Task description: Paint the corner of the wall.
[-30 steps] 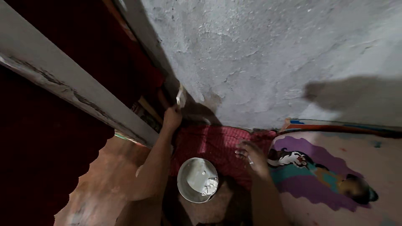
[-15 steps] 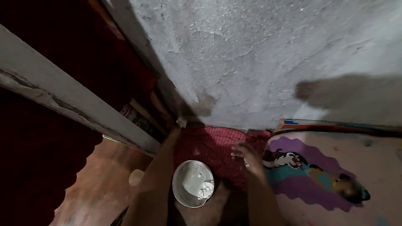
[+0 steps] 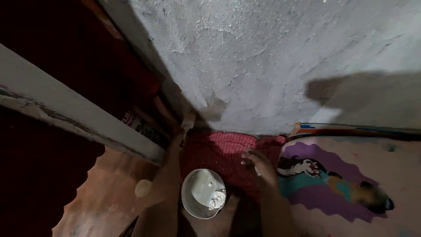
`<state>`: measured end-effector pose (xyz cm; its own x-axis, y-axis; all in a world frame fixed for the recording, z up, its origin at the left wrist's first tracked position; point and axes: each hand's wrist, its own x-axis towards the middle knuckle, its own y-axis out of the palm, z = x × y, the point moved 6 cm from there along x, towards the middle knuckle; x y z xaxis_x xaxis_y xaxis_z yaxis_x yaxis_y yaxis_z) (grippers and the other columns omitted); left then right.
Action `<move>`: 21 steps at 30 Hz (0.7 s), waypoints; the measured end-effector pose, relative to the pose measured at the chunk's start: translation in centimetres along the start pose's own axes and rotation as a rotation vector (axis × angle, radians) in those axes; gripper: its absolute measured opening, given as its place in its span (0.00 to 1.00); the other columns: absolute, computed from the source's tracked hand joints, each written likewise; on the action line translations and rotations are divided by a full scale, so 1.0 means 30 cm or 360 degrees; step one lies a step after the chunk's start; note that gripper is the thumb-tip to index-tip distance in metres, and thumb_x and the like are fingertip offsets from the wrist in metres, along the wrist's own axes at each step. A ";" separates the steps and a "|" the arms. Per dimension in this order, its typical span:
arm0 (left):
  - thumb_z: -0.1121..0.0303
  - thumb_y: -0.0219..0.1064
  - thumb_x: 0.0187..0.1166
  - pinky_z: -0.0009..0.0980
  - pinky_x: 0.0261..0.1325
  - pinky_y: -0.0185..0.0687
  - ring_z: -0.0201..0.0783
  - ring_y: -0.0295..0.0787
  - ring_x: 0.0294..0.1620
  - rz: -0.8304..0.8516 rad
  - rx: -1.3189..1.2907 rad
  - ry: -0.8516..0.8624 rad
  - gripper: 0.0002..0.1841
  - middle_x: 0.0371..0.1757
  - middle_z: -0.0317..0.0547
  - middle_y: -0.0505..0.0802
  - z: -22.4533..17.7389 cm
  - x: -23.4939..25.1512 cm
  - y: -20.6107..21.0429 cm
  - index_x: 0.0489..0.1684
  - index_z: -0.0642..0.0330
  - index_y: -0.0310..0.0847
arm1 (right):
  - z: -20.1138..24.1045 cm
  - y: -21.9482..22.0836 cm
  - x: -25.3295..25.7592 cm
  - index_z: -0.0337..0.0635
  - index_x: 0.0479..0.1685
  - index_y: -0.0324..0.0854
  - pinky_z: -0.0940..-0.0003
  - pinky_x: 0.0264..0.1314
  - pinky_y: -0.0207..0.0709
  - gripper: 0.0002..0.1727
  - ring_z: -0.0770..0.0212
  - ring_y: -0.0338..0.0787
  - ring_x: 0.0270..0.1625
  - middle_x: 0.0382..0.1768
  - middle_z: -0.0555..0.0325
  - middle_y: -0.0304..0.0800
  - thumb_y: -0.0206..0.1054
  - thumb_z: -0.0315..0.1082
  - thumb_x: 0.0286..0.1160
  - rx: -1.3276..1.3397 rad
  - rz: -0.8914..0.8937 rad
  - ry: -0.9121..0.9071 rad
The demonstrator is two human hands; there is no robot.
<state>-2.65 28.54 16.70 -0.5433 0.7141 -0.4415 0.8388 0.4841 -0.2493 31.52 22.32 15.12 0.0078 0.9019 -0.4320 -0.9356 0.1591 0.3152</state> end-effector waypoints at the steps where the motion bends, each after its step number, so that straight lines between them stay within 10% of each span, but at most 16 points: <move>1: 0.59 0.62 0.88 0.21 0.21 0.65 0.27 0.67 0.19 -0.0047 0.0144 -0.0030 0.14 0.28 0.38 0.77 0.010 -0.003 -0.014 0.58 0.61 0.78 | -0.002 0.004 -0.001 0.29 0.68 0.75 0.72 0.35 0.82 0.16 0.67 0.84 0.30 0.44 0.51 0.86 0.57 0.26 0.87 0.0002 0.0007 0.0002; 11: 0.50 0.51 0.92 0.14 0.11 0.58 0.21 0.61 0.11 0.0343 -0.0380 0.0437 0.17 0.27 0.33 0.80 -0.229 -0.201 0.015 0.50 0.51 0.77 | 0.007 -0.013 0.010 0.29 0.68 0.74 0.73 0.31 0.84 0.16 0.67 0.86 0.28 0.42 0.52 0.87 0.56 0.26 0.87 0.0040 0.0004 -0.0067; 21: 0.59 0.63 0.87 0.20 0.20 0.65 0.26 0.65 0.17 -0.0001 0.0083 0.0044 0.13 0.25 0.37 0.75 -0.001 -0.001 0.082 0.54 0.61 0.78 | 0.002 0.001 0.002 0.28 0.68 0.75 0.74 0.34 0.82 0.16 0.68 0.86 0.30 0.44 0.50 0.87 0.56 0.26 0.87 -0.0053 -0.0012 -0.0005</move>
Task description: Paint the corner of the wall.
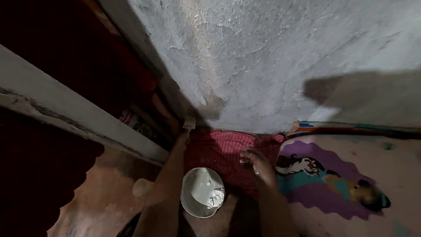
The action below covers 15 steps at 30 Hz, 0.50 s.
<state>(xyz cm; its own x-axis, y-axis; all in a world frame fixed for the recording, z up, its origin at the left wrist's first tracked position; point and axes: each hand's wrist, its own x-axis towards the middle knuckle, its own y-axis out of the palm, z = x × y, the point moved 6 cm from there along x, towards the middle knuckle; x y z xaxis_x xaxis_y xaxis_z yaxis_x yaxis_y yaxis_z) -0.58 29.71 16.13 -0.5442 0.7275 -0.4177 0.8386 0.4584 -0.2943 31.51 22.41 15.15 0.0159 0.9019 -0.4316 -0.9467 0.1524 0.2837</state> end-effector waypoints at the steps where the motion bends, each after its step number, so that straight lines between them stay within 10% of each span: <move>1: 0.57 0.63 0.87 0.21 0.20 0.64 0.27 0.64 0.17 0.0040 0.0026 0.0011 0.15 0.25 0.37 0.75 -0.029 -0.013 -0.002 0.55 0.60 0.78 | -0.001 0.004 -0.002 0.29 0.67 0.75 0.74 0.34 0.82 0.16 0.68 0.85 0.30 0.43 0.51 0.87 0.56 0.27 0.87 -0.0010 0.0007 0.0001; 10: 0.56 0.48 0.95 0.18 0.13 0.62 0.23 0.64 0.12 0.0395 -0.0396 0.0761 0.18 0.27 0.36 0.82 -0.393 -0.339 -0.051 0.57 0.58 0.79 | -0.011 -0.004 0.007 0.30 0.68 0.73 0.75 0.31 0.83 0.15 0.69 0.86 0.28 0.41 0.53 0.87 0.54 0.27 0.89 0.0020 0.0031 -0.0015; 15: 0.53 0.54 0.92 0.20 0.18 0.65 0.26 0.68 0.16 0.0208 -0.0011 0.0388 0.20 0.31 0.39 0.84 -0.139 -0.182 0.040 0.63 0.60 0.80 | -0.007 -0.012 0.016 0.32 0.73 0.71 0.70 0.38 0.86 0.22 0.65 0.90 0.35 0.46 0.53 0.90 0.40 0.37 0.97 0.0156 0.0201 -0.0013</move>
<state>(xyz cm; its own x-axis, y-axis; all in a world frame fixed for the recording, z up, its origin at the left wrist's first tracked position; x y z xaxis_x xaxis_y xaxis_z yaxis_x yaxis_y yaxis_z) 3.50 28.44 21.65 -0.4107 0.8817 -0.2325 0.9019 0.3555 -0.2452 31.79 22.69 14.67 -0.0984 0.9196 -0.3804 -0.9054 0.0759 0.4178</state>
